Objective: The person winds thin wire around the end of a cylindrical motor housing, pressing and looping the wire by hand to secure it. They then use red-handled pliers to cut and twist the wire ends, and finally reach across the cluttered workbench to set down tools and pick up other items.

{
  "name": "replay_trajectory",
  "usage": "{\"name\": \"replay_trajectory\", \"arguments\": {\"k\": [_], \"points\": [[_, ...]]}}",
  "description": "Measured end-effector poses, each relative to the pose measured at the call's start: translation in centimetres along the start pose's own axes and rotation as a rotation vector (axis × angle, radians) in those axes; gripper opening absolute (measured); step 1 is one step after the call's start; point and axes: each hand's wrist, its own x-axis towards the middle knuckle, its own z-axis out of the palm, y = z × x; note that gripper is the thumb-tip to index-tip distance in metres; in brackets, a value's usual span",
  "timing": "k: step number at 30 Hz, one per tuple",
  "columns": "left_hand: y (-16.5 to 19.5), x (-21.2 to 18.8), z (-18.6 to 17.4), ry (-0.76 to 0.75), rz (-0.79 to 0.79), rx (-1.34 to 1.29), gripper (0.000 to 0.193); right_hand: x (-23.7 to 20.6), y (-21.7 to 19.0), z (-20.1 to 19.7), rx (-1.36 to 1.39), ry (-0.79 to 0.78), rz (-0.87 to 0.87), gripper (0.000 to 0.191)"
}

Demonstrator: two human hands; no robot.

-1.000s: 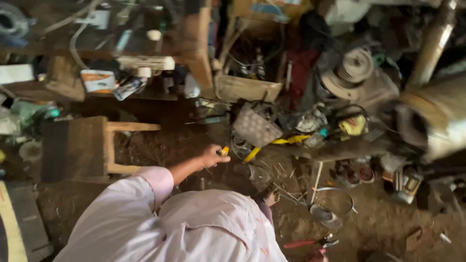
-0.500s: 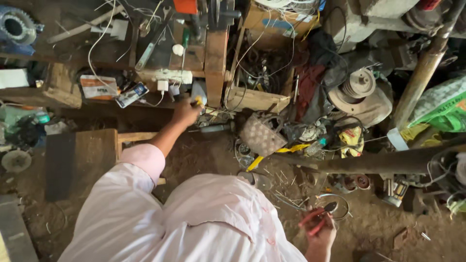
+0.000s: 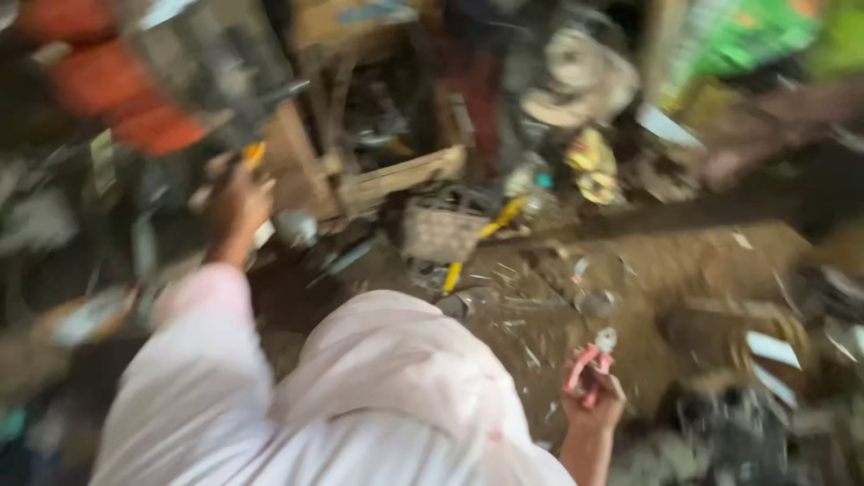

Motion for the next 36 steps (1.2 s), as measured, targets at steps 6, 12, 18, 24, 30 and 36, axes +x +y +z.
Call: {"name": "replay_trajectory", "arguments": {"k": [6, 12, 18, 24, 30, 36], "points": [[10.3, -2.5, 3.4, -0.082, 0.446, -0.309, 0.039, -6.2, 4.4, 2.5, 0.048, 0.096, -0.265, 0.051], [31.3, -8.4, 2.7, -0.371, 1.05, -0.752, 0.034, -10.3, 2.3, 5.4, -0.376, 0.23, -0.412, 0.059], [49.7, -14.0, -5.2, -0.208, 1.544, -0.836, 0.03, -13.9, -2.1, 11.0, -0.945, 0.177, -0.558, 0.072], [57.6, -15.2, -4.9, 0.036, 1.802, -0.46, 0.027, -16.1, -7.5, 14.6, -1.799, 0.187, -0.854, 0.06], [59.6, -15.6, -3.7, -0.054, 1.809, -0.173, 0.018, -15.8, -9.9, 13.5, -1.588, 0.094, -0.718, 0.058], [59.9, -14.7, -3.0, -0.104, 1.857, -0.307, 0.004, -13.9, -11.6, 13.0, -1.506, 0.066, -0.717, 0.056]]}}
